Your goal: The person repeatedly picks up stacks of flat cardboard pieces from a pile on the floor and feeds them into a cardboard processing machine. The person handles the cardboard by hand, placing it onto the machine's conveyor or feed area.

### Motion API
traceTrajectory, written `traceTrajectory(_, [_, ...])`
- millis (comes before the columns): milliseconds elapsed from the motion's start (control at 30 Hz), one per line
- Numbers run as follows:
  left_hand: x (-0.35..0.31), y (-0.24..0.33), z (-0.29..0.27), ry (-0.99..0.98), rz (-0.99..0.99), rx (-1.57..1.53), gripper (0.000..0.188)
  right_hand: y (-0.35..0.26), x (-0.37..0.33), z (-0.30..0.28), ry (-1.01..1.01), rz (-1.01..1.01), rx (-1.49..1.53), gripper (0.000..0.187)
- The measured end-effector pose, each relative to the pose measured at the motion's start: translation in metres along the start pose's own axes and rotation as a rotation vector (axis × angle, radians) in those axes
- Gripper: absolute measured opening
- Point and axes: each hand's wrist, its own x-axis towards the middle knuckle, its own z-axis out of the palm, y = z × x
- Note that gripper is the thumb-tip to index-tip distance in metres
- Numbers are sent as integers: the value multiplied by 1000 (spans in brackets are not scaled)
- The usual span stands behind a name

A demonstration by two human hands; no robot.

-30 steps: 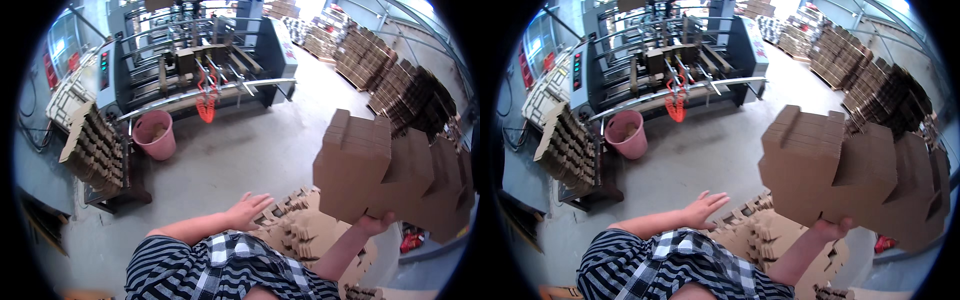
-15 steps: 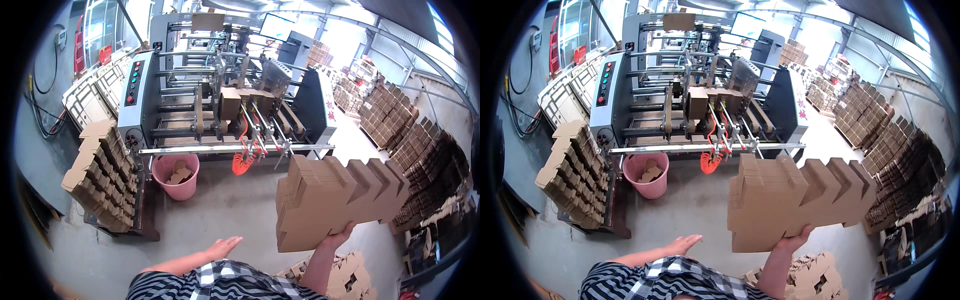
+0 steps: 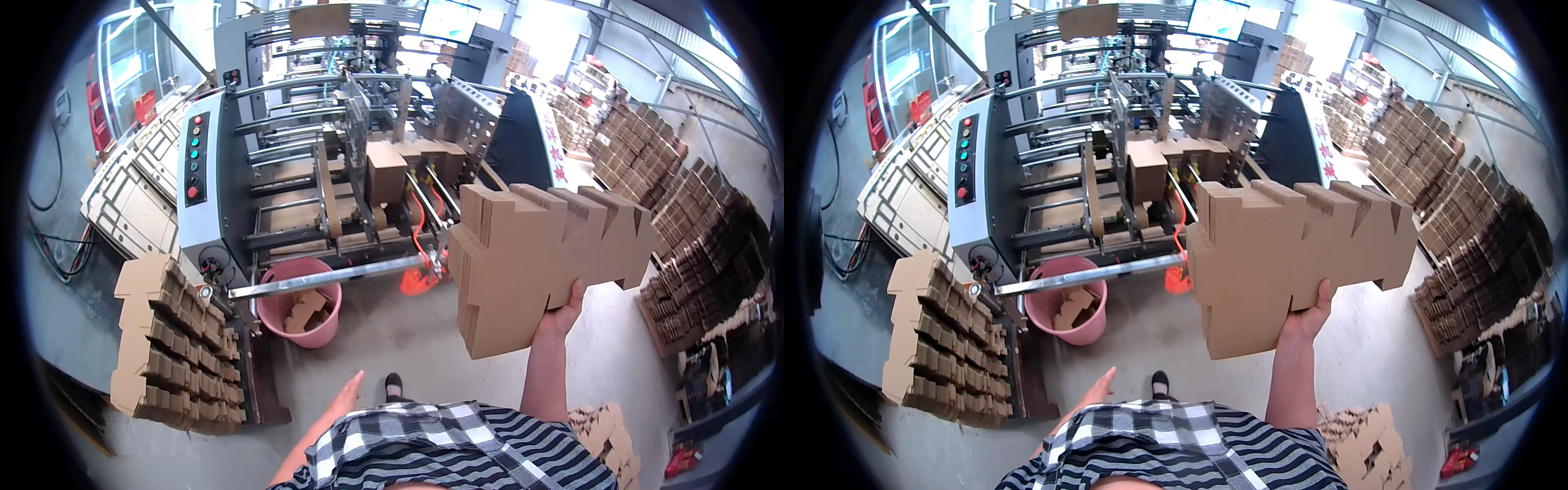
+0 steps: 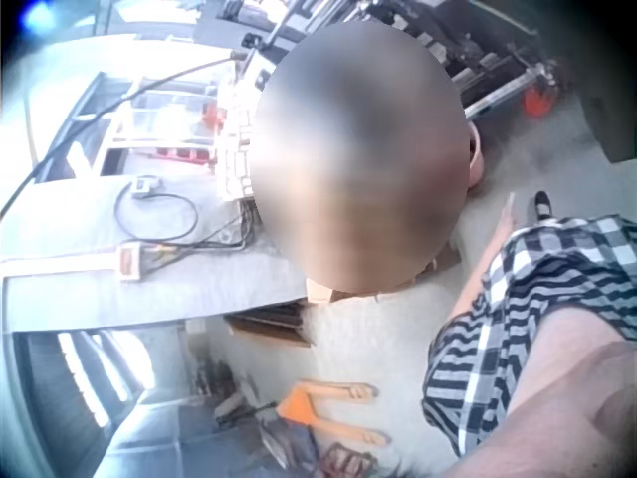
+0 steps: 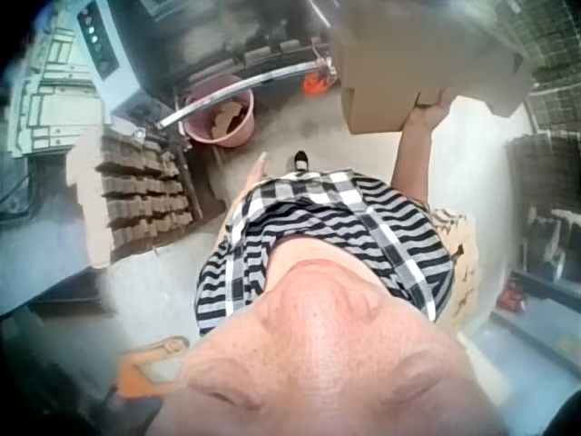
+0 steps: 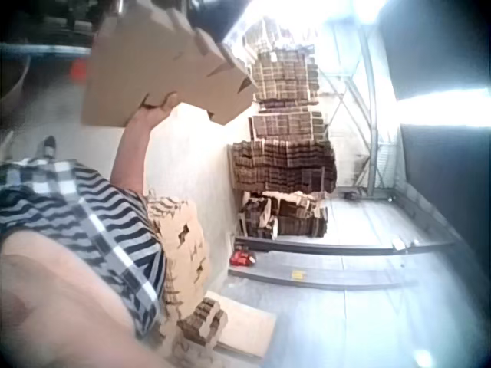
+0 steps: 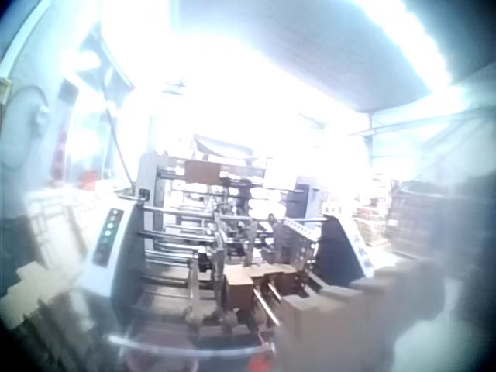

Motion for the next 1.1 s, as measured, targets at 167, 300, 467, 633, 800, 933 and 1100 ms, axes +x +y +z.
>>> traceTrajectory(167, [53,-11,-53,106,-93,101,104,61,88,39,-25,46,54,52])
traceTrajectory(300, [110,-4,-80,130,-61,59,101,108,163,91,-182,90,27,52])
traceTrajectory(467, [170,28,-106,117,36,95,98,163,258,170,-284,187,89,50])
traceTrajectory(633, [199,-11,-123,64,48,-185,83,232,330,241,-228,182,68,46])
traceTrajectory(800, [237,20,-179,191,-479,-926,59,304,404,257,-174,149,21,47])
traceTrajectory(933, [267,-53,-203,109,-119,2,89,344,444,252,-180,226,30,46])
traceTrajectory(1100, [294,-86,-238,39,-37,-123,90,383,465,240,-34,202,-48,41])
